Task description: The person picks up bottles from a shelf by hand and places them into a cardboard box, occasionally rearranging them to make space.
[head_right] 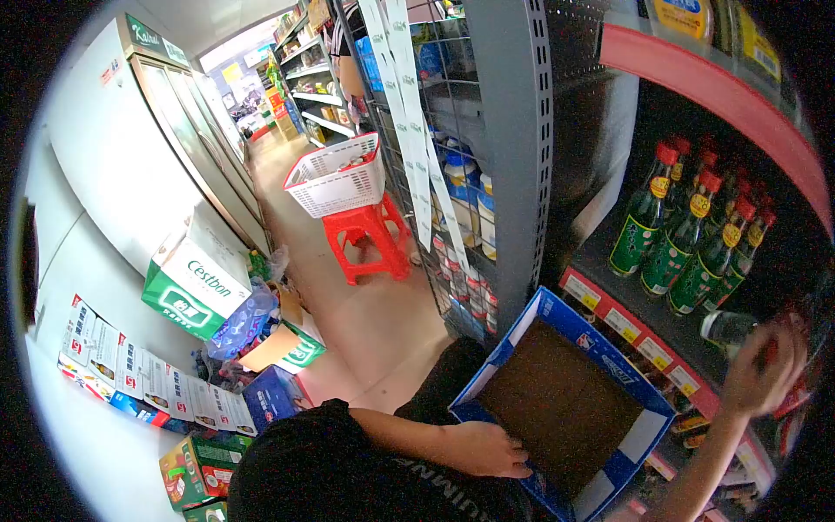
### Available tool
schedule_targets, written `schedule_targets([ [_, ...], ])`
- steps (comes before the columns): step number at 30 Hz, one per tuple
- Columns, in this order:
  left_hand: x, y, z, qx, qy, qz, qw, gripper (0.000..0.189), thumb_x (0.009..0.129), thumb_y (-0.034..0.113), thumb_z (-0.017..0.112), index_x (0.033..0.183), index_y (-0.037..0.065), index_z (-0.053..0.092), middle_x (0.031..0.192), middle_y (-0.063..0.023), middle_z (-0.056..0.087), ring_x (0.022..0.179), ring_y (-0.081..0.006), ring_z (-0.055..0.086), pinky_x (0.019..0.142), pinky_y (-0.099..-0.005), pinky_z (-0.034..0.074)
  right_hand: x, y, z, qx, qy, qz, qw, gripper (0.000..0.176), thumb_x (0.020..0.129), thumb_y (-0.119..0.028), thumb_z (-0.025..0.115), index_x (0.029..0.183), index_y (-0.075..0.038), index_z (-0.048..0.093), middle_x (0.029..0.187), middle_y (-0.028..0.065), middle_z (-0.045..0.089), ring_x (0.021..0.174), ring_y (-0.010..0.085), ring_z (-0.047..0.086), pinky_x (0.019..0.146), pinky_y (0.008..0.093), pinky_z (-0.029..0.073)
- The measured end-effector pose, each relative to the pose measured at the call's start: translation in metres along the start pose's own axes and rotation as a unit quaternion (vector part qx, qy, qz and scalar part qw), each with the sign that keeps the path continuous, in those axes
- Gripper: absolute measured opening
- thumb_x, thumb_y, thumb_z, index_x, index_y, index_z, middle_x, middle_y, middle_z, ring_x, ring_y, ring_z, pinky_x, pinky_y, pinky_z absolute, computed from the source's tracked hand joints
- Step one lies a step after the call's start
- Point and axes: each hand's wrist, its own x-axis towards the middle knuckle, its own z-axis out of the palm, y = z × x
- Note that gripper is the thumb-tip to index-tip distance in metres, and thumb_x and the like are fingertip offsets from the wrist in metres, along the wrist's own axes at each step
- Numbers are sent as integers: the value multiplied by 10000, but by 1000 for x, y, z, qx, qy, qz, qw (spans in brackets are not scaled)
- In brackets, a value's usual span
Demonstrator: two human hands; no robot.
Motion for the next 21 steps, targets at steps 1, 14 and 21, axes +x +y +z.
schedule_targets([
  [1, -1, 3, -5, -15, 6, -11, 1000, 243, 875, 170, 493, 1080, 44, 528, 927, -124, 595, 884, -277, 625, 688, -378, 533, 2, -5, -21, 1, 43, -43, 998, 191, 827, -15, 654, 1008, -25, 594, 1059, 147, 621, 924, 305, 622, 769, 369, 518],
  [14, -1, 3, 6, 19, 20, -13, 1000, 342, 852, 175, 477, 1181, 103, 540, 919, -57, 580, 866, -215, 618, 643, -316, 537, 21, -159, -52, 420, -210, 3, 883, 256, 691, 10, 674, 898, -64, 544, 840, 138, 536, 691, 286, 570, 564, 364, 485],
  [21, -2, 4, 6, 36, 41, -18, 998, 351, 840, 189, 499, 1181, 121, 551, 906, -27, 574, 831, -185, 610, 618, -269, 520, -40, -217, -27, 489, -490, 25, 721, 274, 794, -65, 640, 999, -25, 462, 990, 151, 472, 842, 344, 588, 672, 402, 525],
])
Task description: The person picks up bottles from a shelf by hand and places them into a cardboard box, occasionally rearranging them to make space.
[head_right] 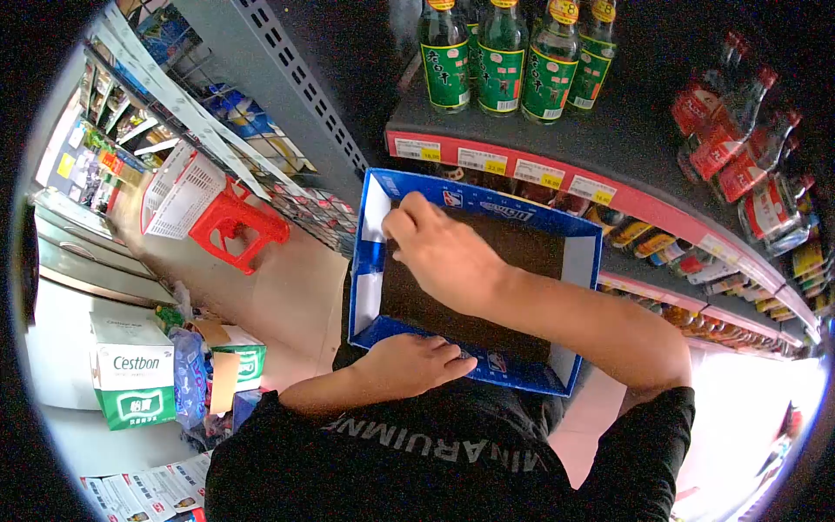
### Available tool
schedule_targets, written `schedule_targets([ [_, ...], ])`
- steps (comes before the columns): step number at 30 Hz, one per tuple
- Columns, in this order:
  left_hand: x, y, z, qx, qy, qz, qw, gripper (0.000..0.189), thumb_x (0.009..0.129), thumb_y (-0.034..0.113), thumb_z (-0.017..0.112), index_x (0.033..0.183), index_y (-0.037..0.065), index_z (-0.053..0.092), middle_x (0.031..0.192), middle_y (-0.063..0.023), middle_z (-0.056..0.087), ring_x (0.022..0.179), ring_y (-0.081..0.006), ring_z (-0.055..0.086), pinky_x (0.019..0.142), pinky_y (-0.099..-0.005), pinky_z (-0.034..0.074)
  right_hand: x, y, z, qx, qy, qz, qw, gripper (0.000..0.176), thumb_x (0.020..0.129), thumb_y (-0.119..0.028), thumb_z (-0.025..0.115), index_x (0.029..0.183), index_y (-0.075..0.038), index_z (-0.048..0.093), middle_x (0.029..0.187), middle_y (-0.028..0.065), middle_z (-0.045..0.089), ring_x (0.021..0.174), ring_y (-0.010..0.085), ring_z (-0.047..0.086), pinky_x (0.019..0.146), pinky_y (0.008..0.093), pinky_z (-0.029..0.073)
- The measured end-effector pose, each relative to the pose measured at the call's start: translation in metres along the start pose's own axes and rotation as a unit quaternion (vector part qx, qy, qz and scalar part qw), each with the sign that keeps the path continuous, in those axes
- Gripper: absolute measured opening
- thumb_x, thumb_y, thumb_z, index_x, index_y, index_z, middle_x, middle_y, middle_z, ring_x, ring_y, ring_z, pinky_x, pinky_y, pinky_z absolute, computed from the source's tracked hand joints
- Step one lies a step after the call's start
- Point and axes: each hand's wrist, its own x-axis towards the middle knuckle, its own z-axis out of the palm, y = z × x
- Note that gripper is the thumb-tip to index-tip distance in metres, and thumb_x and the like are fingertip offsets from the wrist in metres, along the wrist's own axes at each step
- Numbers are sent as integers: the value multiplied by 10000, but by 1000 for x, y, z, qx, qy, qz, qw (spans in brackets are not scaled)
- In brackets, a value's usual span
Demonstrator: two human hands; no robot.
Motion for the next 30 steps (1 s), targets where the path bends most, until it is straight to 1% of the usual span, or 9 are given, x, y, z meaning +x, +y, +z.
schedule_targets([
  [3, -1, 1, -3, 22, 21, 7, 1000, 330, 840, 187, 502, 1158, 119, 561, 857, -13, 572, 812, -173, 608, 610, -268, 520, -2, 12, 32, 32, -31, -4, 999, 248, 804, -53, 631, 995, -31, 474, 1032, 156, 457, 874, 349, 578, 722, 399, 524],
  [6, 0, 1, -26, 7, 21, 1, 1000, 310, 838, 188, 504, 1132, 118, 573, 852, -8, 599, 810, -152, 620, 595, -264, 517, -3, 19, 47, 21, -20, -37, 999, 252, 786, -56, 643, 979, -30, 482, 1007, 148, 469, 865, 345, 584, 713, 392, 529],
  [9, 3, 2, -36, 17, 9, -18, 1000, 310, 828, 180, 518, 1126, 119, 579, 883, -11, 633, 834, -141, 636, 611, -258, 515, -1, 17, 50, 26, -21, -47, 998, 234, 778, -71, 639, 958, -37, 493, 984, 140, 489, 876, 327, 600, 709, 376, 539],
  [13, 9, -15, -34, -10, 4, -7, 1000, 344, 799, 166, 553, 1139, 126, 586, 937, -17, 650, 879, -153, 644, 688, -262, 515, 0, 13, 75, -33, -8, -128, 991, 208, 775, -98, 589, 960, -59, 503, 983, 136, 527, 918, 301, 616, 722, 358, 547],
  [17, 6, -21, -24, -42, 24, -6, 999, 360, 803, 170, 548, 1158, 128, 588, 966, -20, 655, 877, -159, 644, 705, -280, 520, -1, 25, 98, 12, -39, -128, 991, 230, 787, -84, 552, 1004, -65, 477, 1014, 137, 528, 957, 312, 612, 732, 383, 541],
  [20, 1, -22, -22, -50, 15, -16, 999, 367, 805, 168, 545, 1168, 130, 588, 980, -20, 657, 877, -161, 644, 703, -289, 525, -8, 36, 113, 39, -97, -111, 988, 255, 828, -133, 488, 1065, -46, 456, 1011, 156, 531, 925, 318, 625, 712, 409, 557],
  [23, 0, -24, -22, -55, 11, -21, 998, 366, 808, 166, 542, 1170, 133, 589, 985, -19, 657, 875, -159, 643, 691, -295, 528, -13, 40, 124, 41, -134, -123, 982, 277, 841, -137, 477, 1101, -51, 436, 1028, 175, 526, 949, 339, 621, 735, 416, 552],
  [26, -1, -25, -20, -60, 13, -22, 998, 365, 812, 166, 540, 1173, 140, 589, 984, -14, 656, 865, -155, 643, 674, -296, 530, -11, 40, 127, 48, -158, -88, 982, 292, 833, -134, 499, 1111, -71, 438, 1034, 168, 519, 956, 341, 614, 760, 422, 546],
  [30, -7, -26, -15, -49, 42, -21, 998, 376, 810, 166, 537, 1182, 150, 586, 980, -10, 656, 857, -149, 644, 666, -295, 531, -17, 16, 61, -9, -224, -31, 974, 307, 814, -148, 548, 1096, -50, 477, 1053, 152, 516, 989, 344, 597, 755, 427, 538],
])
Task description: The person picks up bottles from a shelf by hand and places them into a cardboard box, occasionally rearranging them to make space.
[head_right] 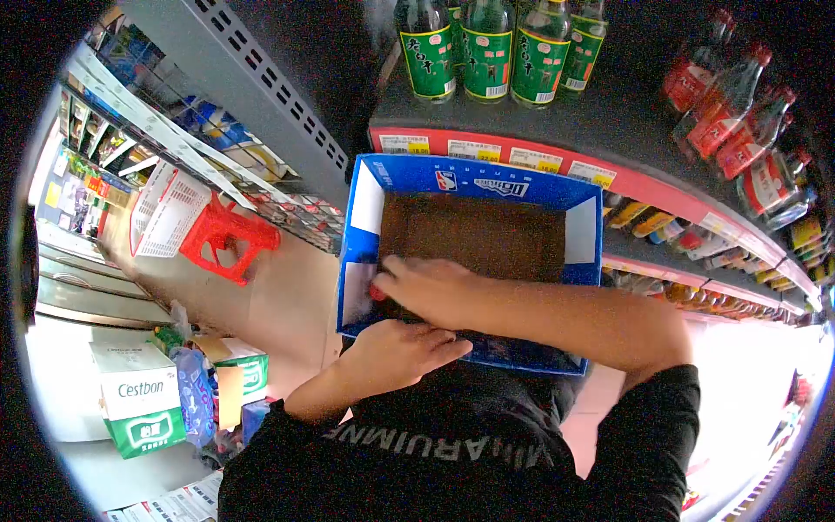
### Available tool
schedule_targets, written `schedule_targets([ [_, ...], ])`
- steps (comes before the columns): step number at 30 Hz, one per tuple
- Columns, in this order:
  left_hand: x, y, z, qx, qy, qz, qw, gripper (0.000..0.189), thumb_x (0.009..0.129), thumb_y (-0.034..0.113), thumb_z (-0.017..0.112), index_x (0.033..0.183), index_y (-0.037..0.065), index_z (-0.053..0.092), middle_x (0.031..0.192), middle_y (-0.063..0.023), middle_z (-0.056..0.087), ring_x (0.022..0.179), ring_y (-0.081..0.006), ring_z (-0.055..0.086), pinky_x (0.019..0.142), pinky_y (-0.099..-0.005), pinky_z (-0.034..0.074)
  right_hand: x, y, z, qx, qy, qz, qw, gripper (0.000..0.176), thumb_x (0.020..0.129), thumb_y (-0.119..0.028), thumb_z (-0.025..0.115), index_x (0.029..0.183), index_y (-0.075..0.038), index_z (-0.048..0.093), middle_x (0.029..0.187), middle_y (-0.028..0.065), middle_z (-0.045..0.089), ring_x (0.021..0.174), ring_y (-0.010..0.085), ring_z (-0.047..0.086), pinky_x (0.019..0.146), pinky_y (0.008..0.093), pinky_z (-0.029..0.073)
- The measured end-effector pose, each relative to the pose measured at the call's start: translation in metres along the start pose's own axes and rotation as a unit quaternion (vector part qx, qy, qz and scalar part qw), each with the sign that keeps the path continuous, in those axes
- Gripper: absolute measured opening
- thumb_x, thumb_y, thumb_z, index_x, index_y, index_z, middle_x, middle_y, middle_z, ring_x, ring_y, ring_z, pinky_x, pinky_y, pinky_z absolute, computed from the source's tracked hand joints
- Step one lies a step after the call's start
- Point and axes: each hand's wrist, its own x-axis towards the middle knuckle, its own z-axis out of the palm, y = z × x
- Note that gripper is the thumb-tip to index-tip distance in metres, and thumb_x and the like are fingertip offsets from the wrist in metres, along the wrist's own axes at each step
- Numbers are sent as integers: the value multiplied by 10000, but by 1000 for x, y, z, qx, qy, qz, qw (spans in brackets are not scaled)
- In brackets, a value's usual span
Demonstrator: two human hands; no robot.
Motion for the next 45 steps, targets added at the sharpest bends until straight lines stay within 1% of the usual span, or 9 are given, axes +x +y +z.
schedule_targets([
  [3, -1, 0, -3, -6, 23, -6, 1000, 338, 806, 159, 532, 1137, 133, 591, 860, -25, 612, 775, -173, 633, 629, -308, 520, -51, -17, -53, -93, -139, -27, 986, 322, 838, -270, 595, 1034, -21, 539, 1048, 176, 533, 977, 366, 594, 754, 450, 519],
  [5, 0, -1, -4, -12, 26, -3, 1000, 317, 809, 158, 529, 1118, 122, 591, 804, -34, 595, 745, -186, 632, 613, -312, 517, -91, -43, -69, 36, -200, 167, 965, 414, 859, -367, 591, 1046, 1, 553, 994, 188, 564, 935, 371, 605, 758, 476, 506],
  [6, 0, -3, -3, -14, 21, 2, 1000, 318, 813, 161, 526, 1122, 121, 588, 809, -35, 601, 756, -187, 636, 616, -309, 519, -114, -48, -67, 38, -193, 143, 970, 512, 857, -445, 588, 1086, 11, 544, 921, 207, 588, 894, 386, 614, 752, 494, 497],
  [10, 4, -1, -8, 1, 2, 15, 1000, 323, 823, 165, 521, 1136, 108, 576, 834, -45, 622, 790, -193, 649, 629, -305, 529, -168, -55, -23, -134, -55, 176, 974, 368, 765, -202, 633, 1068, -10, 553, 788, 132, 618, 722, 310, 652, 596, 411, 525],
  [14, 9, 7, -11, 39, -39, 27, 998, 313, 842, 167, 476, 1139, 142, 571, 898, -17, 637, 794, -153, 655, 610, -279, 527, -179, -63, -19, -145, 24, 179, 973, 172, 701, -82, 590, 857, -63, 521, 713, 95, 598, 606, 269, 626, 504, 393, 494],
  [29, 2, 35, -52, 32, 68, 15, 997, 98, 815, 127, 518, 871, 65, 570, 632, -85, 617, 624, -266, 664, 547, -371, 523, -186, -87, -45, -120, 44, 192, 973, 225, 677, -83, 692, 821, -65, 519, 584, 108, 555, 544, 307, 598, 511, 416, 452],
  [40, 1, 10, -42, -32, 59, 29, 997, 151, 807, 141, 545, 944, 85, 574, 713, -78, 638, 711, -262, 670, 611, -383, 519, -175, -74, -46, -93, 73, 151, 981, 217, 637, -92, 711, 775, -78, 544, 600, 97, 557, 559, 315, 586, 499, 416, 437],
  [41, -1, 12, -42, 0, 11, 34, 999, 284, 834, 169, 490, 1092, 89, 575, 773, -58, 620, 720, -229, 650, 598, -361, 520, -176, -76, -47, -91, 72, 147, 982, 214, 638, -90, 708, 773, -77, 543, 601, 98, 557, 563, 315, 587, 504, 418, 439],
  [45, -4, 8, -51, -3, 1, 44, 999, 294, 838, 170, 485, 1107, 84, 566, 766, -61, 617, 712, -235, 650, 597, -367, 521, -163, -87, -59, -90, 65, 170, 979, 198, 637, -78, 694, 764, -72, 542, 601, 99, 557, 574, 317, 588, 525, 418, 443],
])
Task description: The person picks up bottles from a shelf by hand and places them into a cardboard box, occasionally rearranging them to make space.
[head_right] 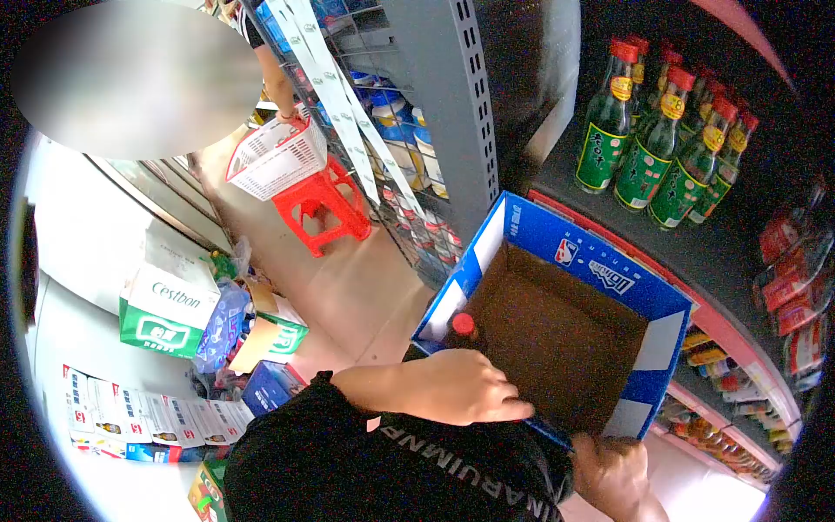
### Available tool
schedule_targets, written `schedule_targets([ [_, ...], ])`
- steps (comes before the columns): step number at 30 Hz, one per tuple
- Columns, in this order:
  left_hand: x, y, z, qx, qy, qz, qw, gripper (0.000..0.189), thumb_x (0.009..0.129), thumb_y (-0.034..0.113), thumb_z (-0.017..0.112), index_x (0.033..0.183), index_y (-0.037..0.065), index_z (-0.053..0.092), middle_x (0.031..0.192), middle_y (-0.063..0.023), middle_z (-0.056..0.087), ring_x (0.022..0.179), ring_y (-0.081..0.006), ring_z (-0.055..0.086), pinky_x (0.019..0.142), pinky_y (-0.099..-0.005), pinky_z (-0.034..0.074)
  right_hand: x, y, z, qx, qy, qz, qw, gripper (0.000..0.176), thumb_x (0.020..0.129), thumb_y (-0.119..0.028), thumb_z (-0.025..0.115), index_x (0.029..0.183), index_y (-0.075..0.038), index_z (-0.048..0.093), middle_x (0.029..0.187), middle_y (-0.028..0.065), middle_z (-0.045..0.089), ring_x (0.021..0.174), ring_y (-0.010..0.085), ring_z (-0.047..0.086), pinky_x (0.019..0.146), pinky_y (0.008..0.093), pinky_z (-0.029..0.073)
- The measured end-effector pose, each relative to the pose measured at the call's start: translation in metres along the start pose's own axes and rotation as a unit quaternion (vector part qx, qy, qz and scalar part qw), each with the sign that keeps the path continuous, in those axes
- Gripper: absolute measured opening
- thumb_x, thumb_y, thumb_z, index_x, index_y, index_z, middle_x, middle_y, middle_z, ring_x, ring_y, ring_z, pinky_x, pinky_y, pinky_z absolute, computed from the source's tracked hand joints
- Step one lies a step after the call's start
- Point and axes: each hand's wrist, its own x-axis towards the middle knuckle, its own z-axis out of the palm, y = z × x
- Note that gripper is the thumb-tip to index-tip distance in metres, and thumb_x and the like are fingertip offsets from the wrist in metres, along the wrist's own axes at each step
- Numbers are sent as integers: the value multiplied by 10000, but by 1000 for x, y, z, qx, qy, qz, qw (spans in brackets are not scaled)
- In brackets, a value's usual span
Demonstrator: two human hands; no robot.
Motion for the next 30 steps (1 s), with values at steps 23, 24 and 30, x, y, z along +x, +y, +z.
schedule_targets([
  [23, 18, -1, 6, -67, -78, -48, 994, 325, 824, 115, 496, 1135, 67, 577, 849, -98, 643, 812, -270, 654, 699, -378, 522, 11, 29, -13, 110, 27, -56, 992, 291, 795, -244, 662, 1003, -49, 602, 827, 113, 627, 705, 291, 637, 585, 392, 520],
  [24, 18, 0, 7, -69, -56, -52, 995, 334, 824, 109, 499, 1144, 79, 590, 862, -96, 640, 834, -267, 646, 706, -377, 521, 23, 36, -25, 78, 94, -32, 992, 275, 790, -219, 667, 998, -51, 602, 845, 117, 624, 735, 297, 635, 609, 398, 519],
  [30, 20, -2, 8, -33, -44, -40, 998, 340, 826, 127, 519, 1151, 165, 614, 953, -55, 680, 822, -211, 673, 643, -338, 549, 121, 76, -105, -132, 451, -3, 883, 234, 786, -89, 633, 1005, -30, 578, 943, 155, 578, 833, 317, 601, 708, 408, 504],
])
